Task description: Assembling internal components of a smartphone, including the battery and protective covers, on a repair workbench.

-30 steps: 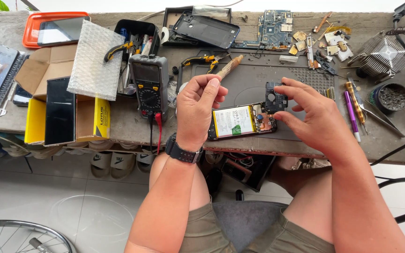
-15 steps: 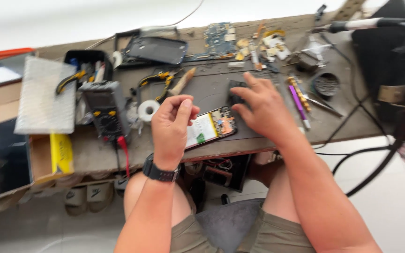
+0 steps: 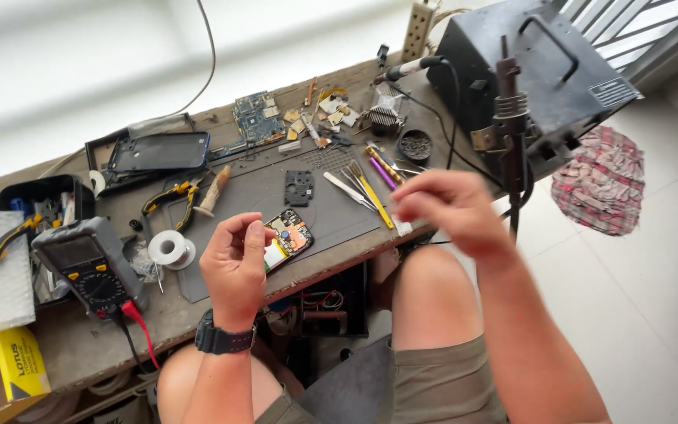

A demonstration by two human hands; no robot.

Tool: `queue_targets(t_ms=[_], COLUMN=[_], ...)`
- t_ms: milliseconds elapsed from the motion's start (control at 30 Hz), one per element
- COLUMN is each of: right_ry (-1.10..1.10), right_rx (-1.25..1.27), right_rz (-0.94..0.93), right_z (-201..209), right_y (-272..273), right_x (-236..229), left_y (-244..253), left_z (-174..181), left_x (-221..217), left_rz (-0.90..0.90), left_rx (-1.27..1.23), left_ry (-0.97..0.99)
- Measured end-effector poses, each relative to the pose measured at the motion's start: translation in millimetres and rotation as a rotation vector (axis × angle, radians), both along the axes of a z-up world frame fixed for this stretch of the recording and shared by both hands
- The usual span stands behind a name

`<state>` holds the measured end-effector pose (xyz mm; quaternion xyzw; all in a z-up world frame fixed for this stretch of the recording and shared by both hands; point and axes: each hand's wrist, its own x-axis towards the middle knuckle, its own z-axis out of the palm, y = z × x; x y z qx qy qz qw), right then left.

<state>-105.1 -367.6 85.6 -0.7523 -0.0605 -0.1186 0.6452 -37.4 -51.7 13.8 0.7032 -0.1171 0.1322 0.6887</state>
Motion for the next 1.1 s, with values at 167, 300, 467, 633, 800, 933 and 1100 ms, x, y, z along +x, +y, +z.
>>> queue_targets(t_ms=[167, 300, 467, 633, 800, 933, 1100], right_ry=[-0.171, -0.133, -0.052, 0.173, -0.028, 0.164, 0.253], right_rx=[0.296, 0.242, 0.29, 0.355, -0.081, -0.338, -0.486], right_rz=[-0.31, -0.365, -0.29, -0.191, -0.414, -0.58, -0.613], right_z=[0.9, 19.9, 11.7, -39.7, -45.1, -63.6, -118.7], right_y=[-64.9, -46.8, -42.4, -69.0, -74.3, -104.6, -133.7], right_x=[-9.1, -11.3, 14.3, 93.9, 155.6, 215.8, 281.7], left_y=[-7.7, -16.3, -44.0, -104.2, -178.8, -223.5, -248.3], left_z=[1.4, 7.3, 13.8, 13.1, -1.3, 12.8, 49.4], left_x=[-7.2, -12.1, -8.4, 24.0, 84.0, 115.3, 118.7], left_rz=[-0.019, -0.022, -0.012, 0.014, 0.114, 0.116, -0.044], left_rx=[-0.013, 0.053, 0.181, 0.396, 0.666, 0.902, 1.007], left_ry=[-0.035, -0.057, -0.087, -0.272, -0.258, -0.098, 0.085])
